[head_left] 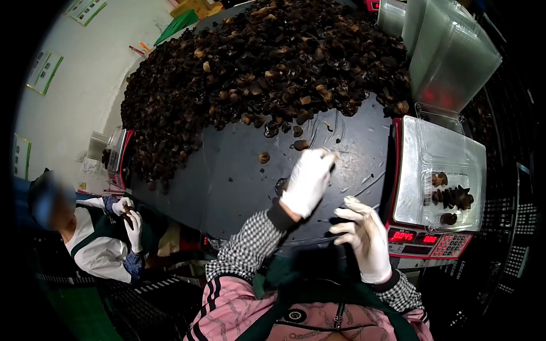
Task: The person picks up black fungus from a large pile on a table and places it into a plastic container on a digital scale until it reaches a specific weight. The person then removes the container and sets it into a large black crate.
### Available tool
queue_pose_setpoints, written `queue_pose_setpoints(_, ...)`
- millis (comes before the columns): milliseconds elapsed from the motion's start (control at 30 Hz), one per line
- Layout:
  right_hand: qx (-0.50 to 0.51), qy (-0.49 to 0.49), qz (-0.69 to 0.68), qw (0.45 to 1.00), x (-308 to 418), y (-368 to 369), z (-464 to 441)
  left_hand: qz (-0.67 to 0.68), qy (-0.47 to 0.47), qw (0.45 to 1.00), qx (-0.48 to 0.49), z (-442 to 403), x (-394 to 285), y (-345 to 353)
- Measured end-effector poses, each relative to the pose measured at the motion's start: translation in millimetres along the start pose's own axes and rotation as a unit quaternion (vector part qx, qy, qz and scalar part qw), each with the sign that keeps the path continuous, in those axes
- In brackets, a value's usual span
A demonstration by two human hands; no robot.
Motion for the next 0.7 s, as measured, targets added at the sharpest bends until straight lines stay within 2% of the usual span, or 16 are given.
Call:
queue_pose_setpoints(33,0.004,0.054,-0.099,0.994,-22,-6,-8,0.029,0.017,0.999,0.001,10,-11,-3)
queue_pose_setpoints(67,0.011,0.079,-0.176,0.981,-32,-4,-15,0.064,0.011,0.996,0.057,20,-27,-9)
queue_pose_setpoints(133,-0.014,0.048,-0.25,0.967,-34,3,-24,0.157,0.05,0.979,0.124,40,-51,-10)
queue_pose_setpoints(167,-0.16,0.053,-0.259,0.951,-31,6,-23,0.147,0.055,0.981,0.117,41,-48,-12)
queue_pose_setpoints(233,-0.092,0.091,-0.201,0.971,-46,-16,-22,0.127,0.068,0.984,0.103,40,-35,-17)
queue_pose_setpoints(267,-0.057,0.108,-0.172,0.977,-53,-26,-21,0.101,0.04,0.991,0.073,32,-12,-19)
queue_pose_setpoints(300,-0.082,0.115,-0.158,0.977,-47,-19,-20,-0.002,0.006,0.998,0.069,21,11,-17)
queue_pose_setpoints(333,-0.07,0.119,-0.166,0.976,-49,-19,-19,-0.048,-0.035,0.996,0.062,10,34,-18)
queue_pose_setpoints(400,-0.045,0.127,-0.18,0.974,-55,-22,-19,-0.093,-0.036,0.995,-0.021,1,71,-9)
queue_pose_setpoints(467,-0.039,0.116,-0.151,0.981,-54,-17,-18,-0.11,-0.036,0.993,0.022,-6,88,4)
queue_pose_setpoints(567,-0.045,0.123,-0.142,0.981,-51,-13,-20,-0.133,-0.032,0.991,0.002,-5,69,-4)
queue_pose_setpoints(667,-0.045,0.122,-0.143,0.981,-49,-12,-19,-0.041,-0.022,0.999,-0.002,13,30,-19)
queue_pose_setpoints(700,-0.04,0.124,-0.14,0.981,-48,-12,-19,-0.053,-0.027,0.998,-0.017,23,33,-21)
Point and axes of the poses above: each hand's wrist, its own z-axis away from the middle knuckle, its own y-axis out of the palm, x = y × z, the point moved 5 cm from there along -z, towards the middle knuckle, and after that the axes turned 4 degrees about x, right-handed, at the moved point
